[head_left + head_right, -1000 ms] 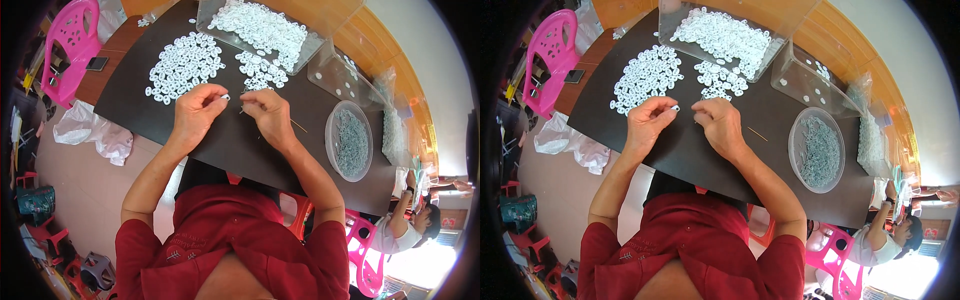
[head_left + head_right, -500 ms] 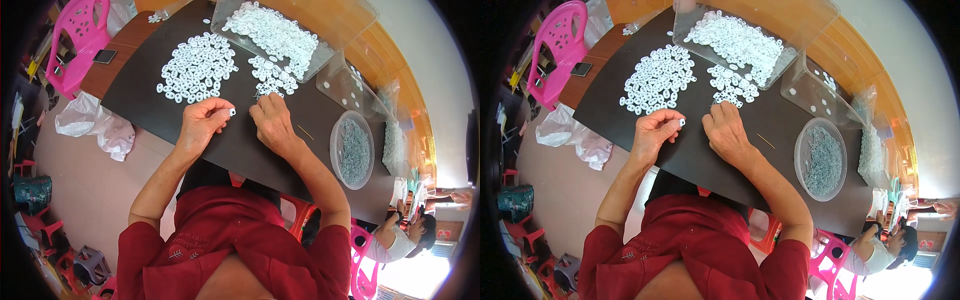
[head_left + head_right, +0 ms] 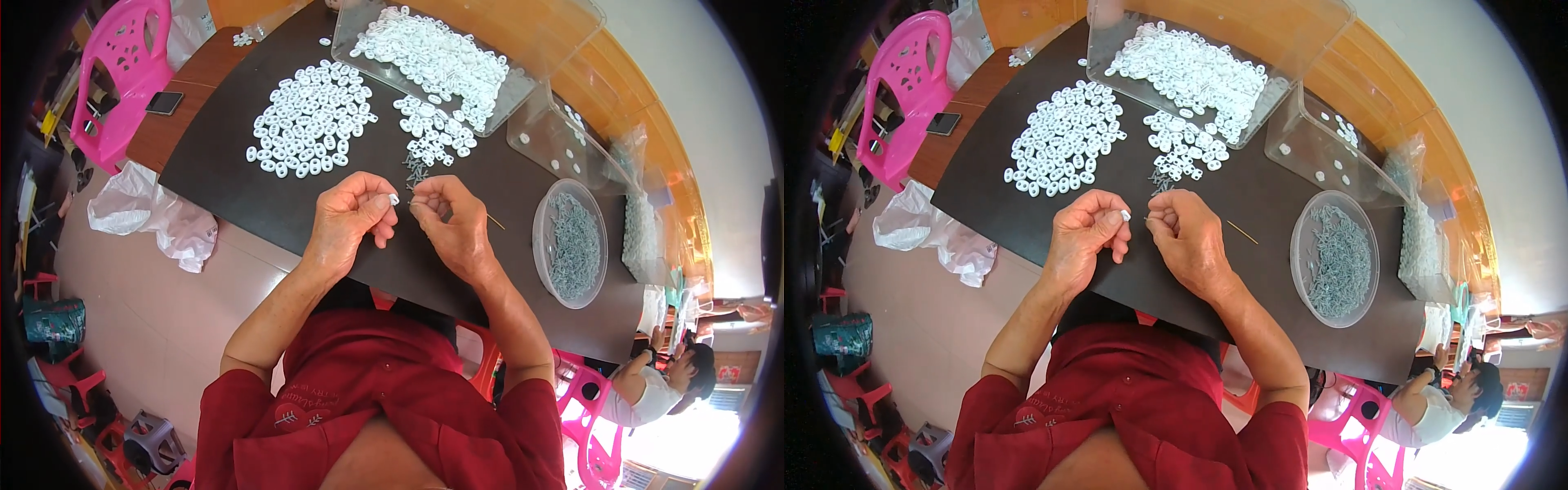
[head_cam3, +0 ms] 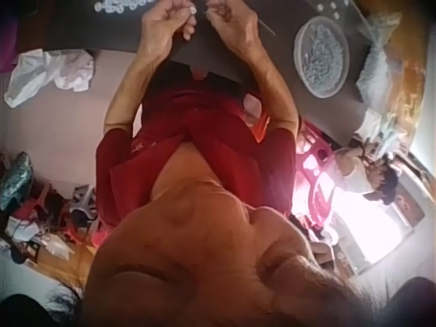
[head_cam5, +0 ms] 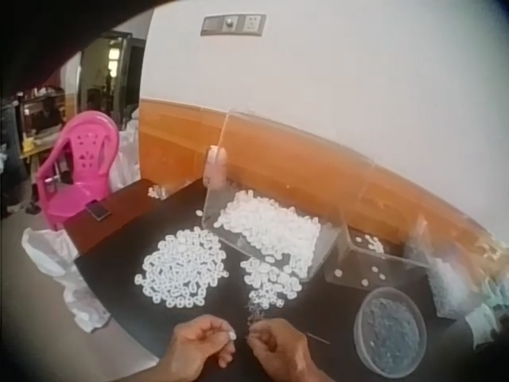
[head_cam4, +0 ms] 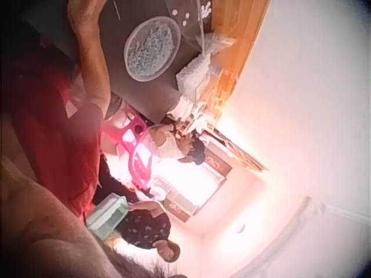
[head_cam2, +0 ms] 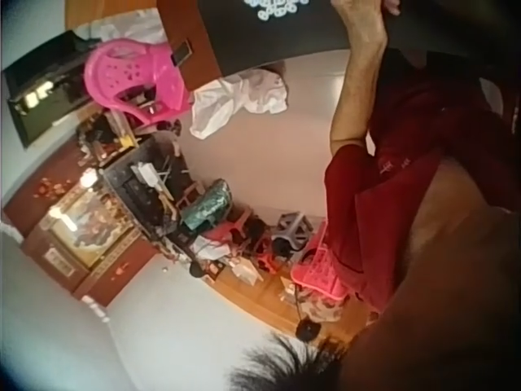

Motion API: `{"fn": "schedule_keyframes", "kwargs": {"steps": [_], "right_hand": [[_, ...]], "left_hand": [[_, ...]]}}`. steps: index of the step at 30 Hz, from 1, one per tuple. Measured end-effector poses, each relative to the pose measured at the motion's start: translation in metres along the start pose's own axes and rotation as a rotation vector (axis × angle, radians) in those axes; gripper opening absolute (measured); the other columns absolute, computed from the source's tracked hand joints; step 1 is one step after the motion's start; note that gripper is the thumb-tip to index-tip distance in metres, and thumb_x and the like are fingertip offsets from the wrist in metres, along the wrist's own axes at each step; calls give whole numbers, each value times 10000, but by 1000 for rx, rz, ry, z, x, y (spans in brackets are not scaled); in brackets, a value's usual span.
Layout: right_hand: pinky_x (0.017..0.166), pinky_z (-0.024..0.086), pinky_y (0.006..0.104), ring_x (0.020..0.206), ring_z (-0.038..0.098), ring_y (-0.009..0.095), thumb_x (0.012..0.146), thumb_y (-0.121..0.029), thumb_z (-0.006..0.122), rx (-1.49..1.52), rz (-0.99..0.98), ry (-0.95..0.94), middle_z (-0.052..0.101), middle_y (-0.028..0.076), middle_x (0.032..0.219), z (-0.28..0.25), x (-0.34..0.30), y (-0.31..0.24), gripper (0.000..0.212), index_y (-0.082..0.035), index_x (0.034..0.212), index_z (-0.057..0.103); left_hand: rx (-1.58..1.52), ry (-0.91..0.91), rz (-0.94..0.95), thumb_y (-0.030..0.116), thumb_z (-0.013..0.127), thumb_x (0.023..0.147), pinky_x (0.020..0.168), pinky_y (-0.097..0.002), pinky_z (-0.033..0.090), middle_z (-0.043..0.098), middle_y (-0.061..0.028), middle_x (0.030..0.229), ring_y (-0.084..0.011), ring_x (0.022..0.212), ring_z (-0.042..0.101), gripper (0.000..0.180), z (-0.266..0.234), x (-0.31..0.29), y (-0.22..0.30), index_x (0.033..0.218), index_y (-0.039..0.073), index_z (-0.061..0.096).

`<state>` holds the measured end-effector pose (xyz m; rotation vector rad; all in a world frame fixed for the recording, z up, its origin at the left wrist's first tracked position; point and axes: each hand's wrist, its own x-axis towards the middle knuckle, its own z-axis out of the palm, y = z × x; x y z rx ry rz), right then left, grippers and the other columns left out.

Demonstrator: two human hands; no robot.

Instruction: Manually assemble small white plastic components by inserting tiny metal pins.

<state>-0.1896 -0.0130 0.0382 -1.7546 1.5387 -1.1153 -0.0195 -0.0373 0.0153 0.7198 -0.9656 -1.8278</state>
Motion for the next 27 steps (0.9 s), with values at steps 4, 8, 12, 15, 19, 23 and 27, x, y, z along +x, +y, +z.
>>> {"fn": "schedule_keyframes", "kwargs": {"steps": [4, 8, 12, 15, 19, 23, 27], "right_hand": [[623, 446, 230, 664, 525, 81, 768, 45, 638, -9, -77, 43, 595, 33, 791, -4, -5, 3, 180, -4, 939, 610], [627, 440, 220, 686, 513, 61, 781, 39, 637, 14, -88, 63, 590, 19, 794, -3, -10, 1, 169, -4, 942, 609], [640, 430, 205, 709, 498, 44, 796, 27, 640, 159, 39, 94, 580, -12, 806, -2, -17, 0, 143, 0, 933, 610], [650, 426, 196, 713, 502, 41, 801, 22, 644, 221, 41, 100, 586, -17, 817, 0, -19, 1, 143, 5, 940, 614], [663, 427, 188, 729, 516, 37, 813, 21, 643, 328, 47, 100, 596, -17, 832, 0, -22, -1, 139, 8, 951, 627], [671, 430, 188, 746, 524, 36, 819, 23, 641, 376, 89, 91, 599, -16, 841, -2, -24, -5, 130, 7, 947, 634], [678, 434, 189, 753, 527, 38, 819, 20, 646, 396, 140, 97, 603, -8, 851, 0, -26, -7, 147, 8, 965, 625]], "left_hand": [[-42, 23, 10, 74, 598, 885, 567, -220, 487, 610, -62, 767, -104, 624, 579, 120, 5, 1, -1, 958, -21, 601], [-6, 6, 82, 63, 628, 863, 582, -249, 499, 614, -71, 798, -127, 647, 584, 129, 6, 2, -8, 953, -25, 598], [-7, 52, 86, 44, 634, 852, 584, -240, 489, 613, -74, 825, -121, 667, 576, 137, 6, 1, -13, 962, -26, 590], [-36, 10, 82, 50, 628, 859, 576, -236, 481, 611, -77, 823, -119, 658, 570, 154, 5, 1, -14, 986, -21, 579], [-78, -23, 17, 54, 617, 868, 566, -241, 479, 608, -83, 804, -124, 635, 567, 165, 8, -3, -10, 1008, -17, 565], [-101, 16, 64, 52, 616, 868, 558, -250, 485, 612, -86, 792, -133, 621, 570, 172, 7, -4, -16, 1016, -24, 573], [-71, 28, 110, 45, 621, 863, 563, -253, 493, 627, -96, 808, -140, 636, 585, 186, 10, -6, -17, 1028, -35, 594]]}}
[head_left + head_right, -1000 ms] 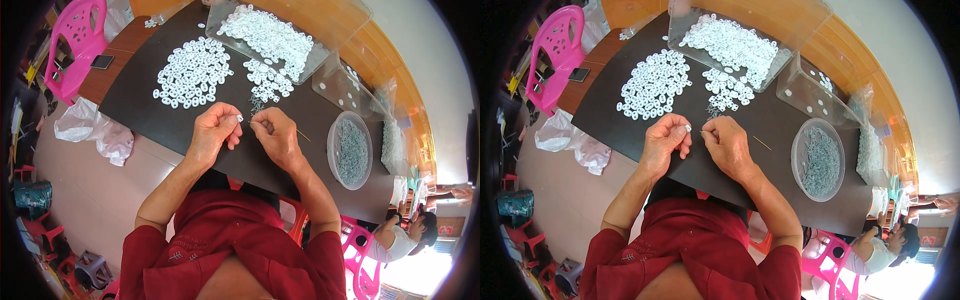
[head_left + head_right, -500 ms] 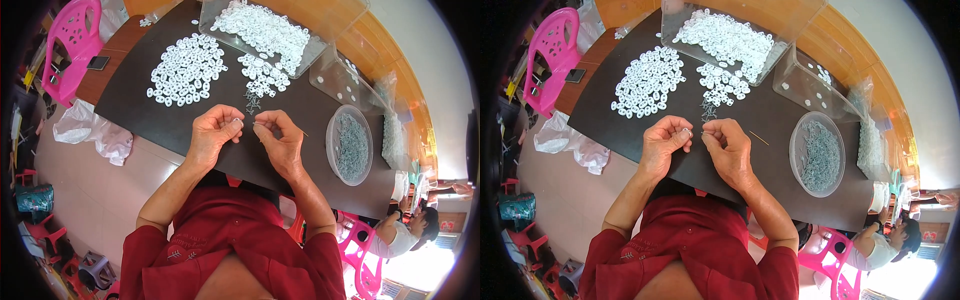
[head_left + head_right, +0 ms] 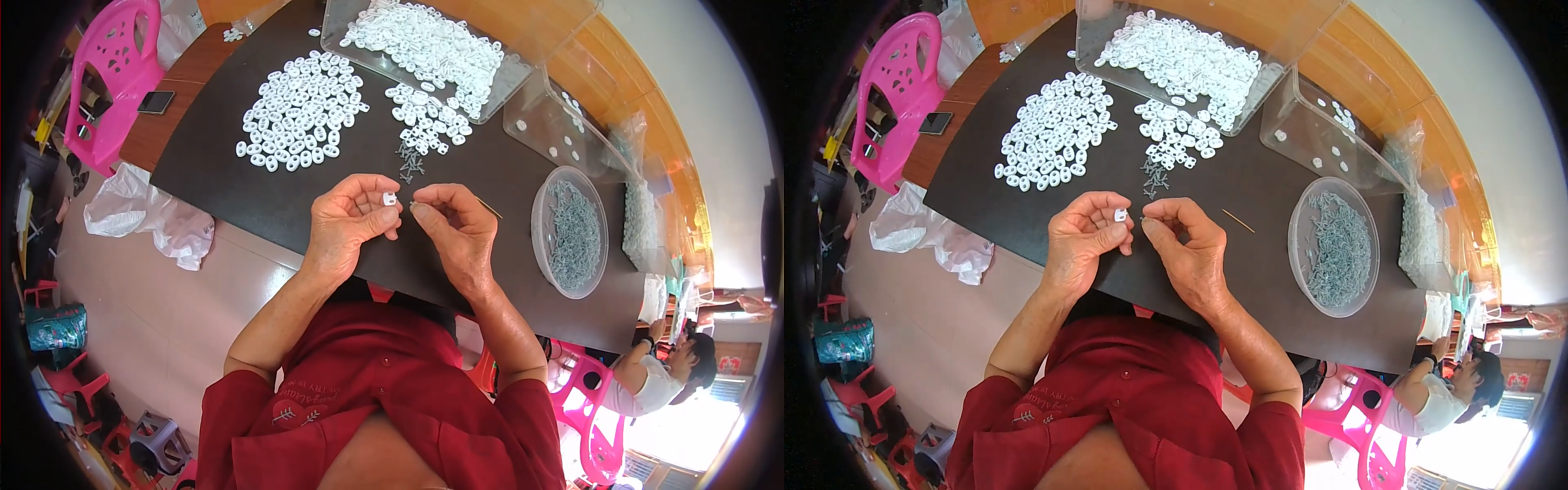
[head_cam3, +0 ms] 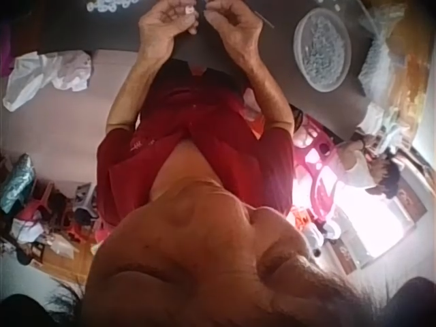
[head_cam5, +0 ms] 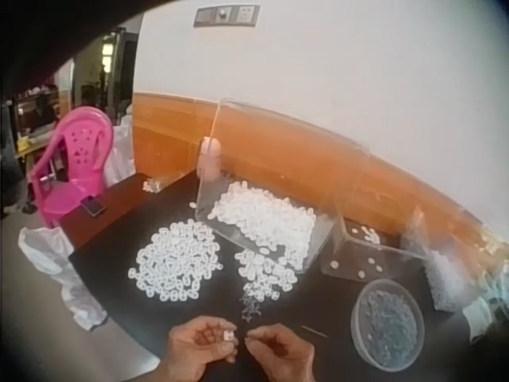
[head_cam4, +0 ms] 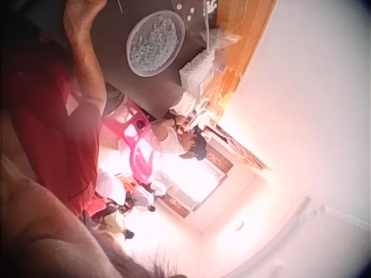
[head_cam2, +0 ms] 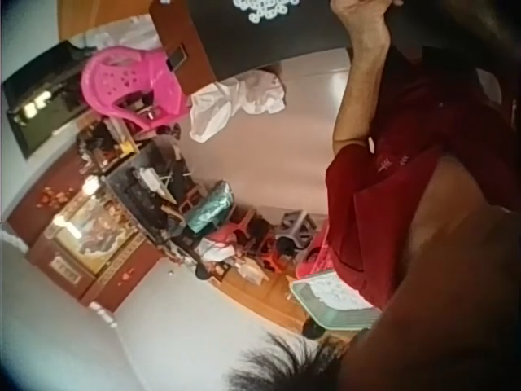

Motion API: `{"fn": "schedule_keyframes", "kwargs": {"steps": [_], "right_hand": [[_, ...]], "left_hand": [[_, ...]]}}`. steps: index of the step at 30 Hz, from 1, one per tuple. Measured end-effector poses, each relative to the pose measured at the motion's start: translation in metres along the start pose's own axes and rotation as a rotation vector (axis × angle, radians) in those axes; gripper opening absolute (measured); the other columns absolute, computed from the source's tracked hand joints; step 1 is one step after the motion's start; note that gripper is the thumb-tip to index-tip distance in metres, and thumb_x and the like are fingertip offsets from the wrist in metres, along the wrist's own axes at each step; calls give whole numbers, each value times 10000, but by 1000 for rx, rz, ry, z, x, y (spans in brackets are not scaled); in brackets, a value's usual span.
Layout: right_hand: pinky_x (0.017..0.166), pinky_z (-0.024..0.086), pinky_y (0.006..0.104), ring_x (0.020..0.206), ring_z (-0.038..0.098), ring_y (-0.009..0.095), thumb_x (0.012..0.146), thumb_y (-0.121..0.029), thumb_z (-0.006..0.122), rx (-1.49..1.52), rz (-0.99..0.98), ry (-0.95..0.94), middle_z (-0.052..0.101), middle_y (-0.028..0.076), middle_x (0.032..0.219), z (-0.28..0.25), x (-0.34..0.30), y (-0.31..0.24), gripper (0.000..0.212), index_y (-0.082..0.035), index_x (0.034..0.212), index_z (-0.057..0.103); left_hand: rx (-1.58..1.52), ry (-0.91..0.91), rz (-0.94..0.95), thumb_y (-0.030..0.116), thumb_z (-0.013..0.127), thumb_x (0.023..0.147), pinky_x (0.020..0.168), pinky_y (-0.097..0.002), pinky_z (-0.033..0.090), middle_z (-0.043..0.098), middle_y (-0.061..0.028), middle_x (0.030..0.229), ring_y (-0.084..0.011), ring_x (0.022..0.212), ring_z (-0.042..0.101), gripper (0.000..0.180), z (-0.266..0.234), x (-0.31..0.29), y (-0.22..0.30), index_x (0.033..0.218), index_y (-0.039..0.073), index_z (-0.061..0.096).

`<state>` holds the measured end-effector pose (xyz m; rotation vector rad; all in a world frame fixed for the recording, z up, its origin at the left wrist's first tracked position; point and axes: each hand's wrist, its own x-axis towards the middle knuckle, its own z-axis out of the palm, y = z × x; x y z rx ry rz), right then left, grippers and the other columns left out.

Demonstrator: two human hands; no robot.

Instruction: Manually assemble small white plastic components by inserting tiny metal pins.

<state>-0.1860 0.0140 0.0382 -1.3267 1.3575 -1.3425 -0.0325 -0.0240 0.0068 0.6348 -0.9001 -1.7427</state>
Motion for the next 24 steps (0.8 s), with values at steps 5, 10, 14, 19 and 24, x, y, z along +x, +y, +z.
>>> {"fn": "schedule_keyframes", "kwargs": {"steps": [5, 10, 14, 19, 24], "right_hand": [[696, 445, 198, 769, 537, 51, 822, 17, 647, -3, 20, 2, 607, 3, 873, 1, -2, -1, 168, 12, 986, 611], [717, 451, 215, 790, 545, 68, 811, 15, 650, -106, -40, -39, 607, 19, 873, 0, -2, -4, 177, 18, 983, 608], [712, 449, 220, 787, 537, 68, 804, 12, 648, -137, -18, -50, 605, 19, 864, -1, -2, -8, 176, 19, 975, 610], [682, 436, 213, 751, 516, 66, 795, 10, 649, -210, -47, -82, 595, 11, 837, -2, -1, -10, 156, 12, 947, 615], [658, 436, 211, 725, 509, 64, 787, 11, 651, -260, -50, -102, 591, 3, 822, -2, 0, -7, 148, 3, 930, 615]], "left_hand": [[-29, 18, -62, 26, 622, 856, 568, -255, 500, 637, -104, 817, -139, 648, 595, 150, 1, -5, -3, 989, -45, 621], [25, 10, 4, 33, 612, 867, 554, -248, 498, 637, -96, 806, -131, 640, 590, 130, 4, -7, -5, 966, -52, 623], [-3, 16, -33, 35, 605, 872, 566, -244, 496, 632, -89, 806, -124, 652, 583, 120, 5, -9, -3, 960, -48, 613], [26, 4, -28, 53, 604, 879, 591, -238, 488, 621, -75, 797, -117, 647, 570, 117, 4, -9, -8, 954, -37, 603], [85, -13, -48, 71, 604, 884, 582, -229, 472, 616, -70, 807, -109, 643, 557, 111, 3, -9, -7, 933, -29, 600]]}}
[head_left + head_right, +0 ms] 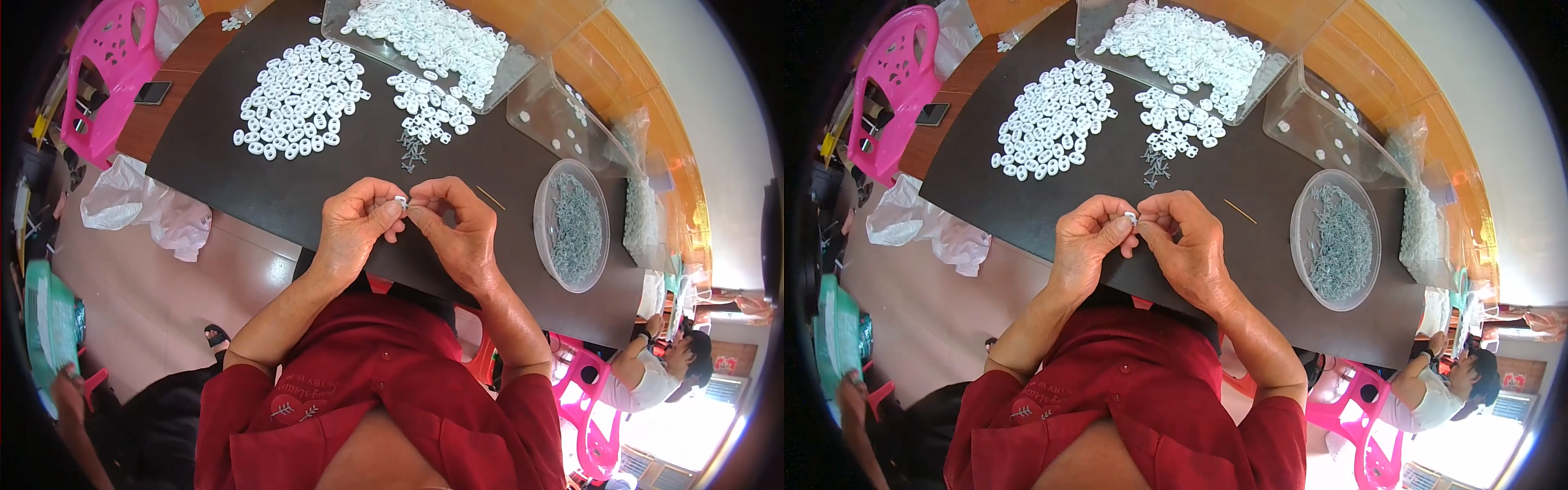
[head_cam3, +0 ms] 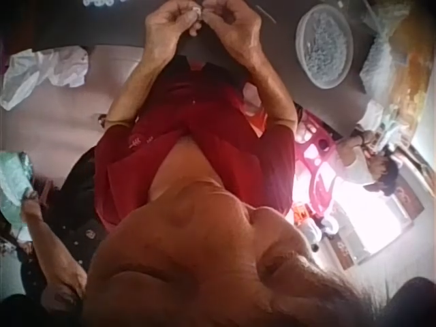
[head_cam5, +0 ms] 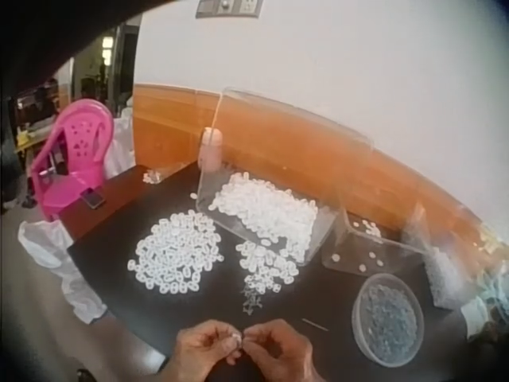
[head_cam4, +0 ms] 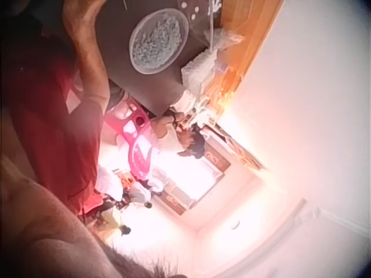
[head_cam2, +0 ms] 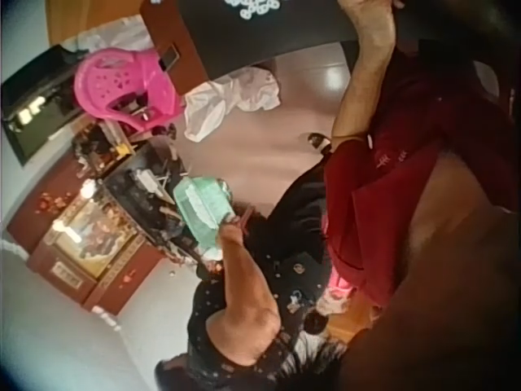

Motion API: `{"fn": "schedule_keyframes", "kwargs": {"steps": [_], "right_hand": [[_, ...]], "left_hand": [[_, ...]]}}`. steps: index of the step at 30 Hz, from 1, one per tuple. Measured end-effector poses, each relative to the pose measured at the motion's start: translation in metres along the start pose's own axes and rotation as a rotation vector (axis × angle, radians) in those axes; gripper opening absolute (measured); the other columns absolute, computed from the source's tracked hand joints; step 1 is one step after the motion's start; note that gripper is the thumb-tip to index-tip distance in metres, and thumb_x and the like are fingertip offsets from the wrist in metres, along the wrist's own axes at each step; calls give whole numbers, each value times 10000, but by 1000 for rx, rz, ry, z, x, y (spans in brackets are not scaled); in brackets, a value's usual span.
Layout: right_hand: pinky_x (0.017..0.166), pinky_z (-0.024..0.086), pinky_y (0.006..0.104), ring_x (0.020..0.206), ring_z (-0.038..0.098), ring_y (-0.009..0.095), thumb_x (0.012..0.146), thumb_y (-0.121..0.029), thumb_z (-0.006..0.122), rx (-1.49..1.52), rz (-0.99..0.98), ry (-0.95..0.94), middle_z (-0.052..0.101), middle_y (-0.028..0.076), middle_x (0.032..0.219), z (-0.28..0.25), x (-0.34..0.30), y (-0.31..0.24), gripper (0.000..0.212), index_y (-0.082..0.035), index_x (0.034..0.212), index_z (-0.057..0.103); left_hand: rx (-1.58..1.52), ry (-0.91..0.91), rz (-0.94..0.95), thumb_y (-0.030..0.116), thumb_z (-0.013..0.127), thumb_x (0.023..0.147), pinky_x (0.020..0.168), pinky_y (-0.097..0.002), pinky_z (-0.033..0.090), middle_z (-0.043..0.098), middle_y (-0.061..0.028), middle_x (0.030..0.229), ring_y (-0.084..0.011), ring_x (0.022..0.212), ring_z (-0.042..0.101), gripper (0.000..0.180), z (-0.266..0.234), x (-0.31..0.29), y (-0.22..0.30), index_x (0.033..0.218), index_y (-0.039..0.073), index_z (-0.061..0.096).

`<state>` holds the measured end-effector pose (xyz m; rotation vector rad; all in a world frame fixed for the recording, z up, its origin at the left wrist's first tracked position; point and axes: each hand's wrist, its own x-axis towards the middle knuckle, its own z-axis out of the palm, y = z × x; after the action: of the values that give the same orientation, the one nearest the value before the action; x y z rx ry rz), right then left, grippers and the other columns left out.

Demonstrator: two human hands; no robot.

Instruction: Manually assemble small white plastic components by inserting tiny metal pins.

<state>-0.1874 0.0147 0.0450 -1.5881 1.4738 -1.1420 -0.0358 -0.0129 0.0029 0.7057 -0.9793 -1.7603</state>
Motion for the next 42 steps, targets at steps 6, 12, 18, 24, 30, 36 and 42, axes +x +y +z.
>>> {"fn": "schedule_keyframes", "kwargs": {"steps": [6, 12, 18, 24, 30, 36, 42], "right_hand": [[649, 439, 213, 715, 509, 62, 777, 16, 649, -49, -36, 3, 591, 4, 805, -1, 1, 1, 150, 1, 922, 616], [653, 442, 215, 715, 513, 64, 775, 19, 640, -50, -32, -6, 592, 6, 799, 1, 2, 1, 148, 1, 920, 617], [651, 440, 216, 705, 508, 64, 771, 15, 641, -58, -32, -19, 592, 0, 788, 2, 2, 1, 150, 0, 919, 619], [636, 424, 203, 696, 495, 52, 772, 8, 654, -17, 19, -18, 589, -14, 782, 4, 2, 0, 145, -2, 912, 620], [661, 451, 199, 730, 537, 55, 803, -5, 654, 144, 111, 1, 604, 1, 814, 9, 3, 2, 129, 8, 926, 615], [725, 491, 210, 806, 590, 75, 832, 8, 640, 266, 112, -20, 635, 34, 864, 7, 3, 9, 139, 21, 968, 614], [702, 479, 207, 768, 571, 60, 839, 3, 632, 167, 84, -37, 629, 16, 827, 10, 5, 6, 85, 18, 921, 620]], "left_hand": [[-25, 18, -13, 73, 600, 887, 570, -218, 460, 610, -66, 806, -102, 647, 550, 98, -2, 0, 0, 916, -21, 595], [8, 5, -31, 74, 593, 892, 571, -211, 454, 605, -56, 799, -90, 651, 541, 94, -3, -2, -1, 922, -15, 593], [92, 17, -12, 92, 592, 898, 579, -199, 441, 597, -36, 795, -71, 659, 529, 108, -3, -5, -2, 928, -12, 595], [366, 111, 170, 25, 586, 879, 539, -191, 408, 537, 3, 746, -46, 618, 497, 29, 7, -9, -5, 874, -3, 593], [290, 134, 154, 64, 590, 891, 544, -189, 421, 562, -9, 760, -53, 627, 507, 74, 6, -7, -7, 909, -6, 601], [-39, 106, 24, 81, 598, 893, 531, -207, 451, 610, -51, 787, -80, 617, 538, 122, -1, -3, -7, 939, -31, 603], [-45, 127, 17, 73, 597, 890, 528, -218, 459, 616, -62, 790, -92, 620, 552, 122, -2, -4, -6, 940, -39, 603]]}}
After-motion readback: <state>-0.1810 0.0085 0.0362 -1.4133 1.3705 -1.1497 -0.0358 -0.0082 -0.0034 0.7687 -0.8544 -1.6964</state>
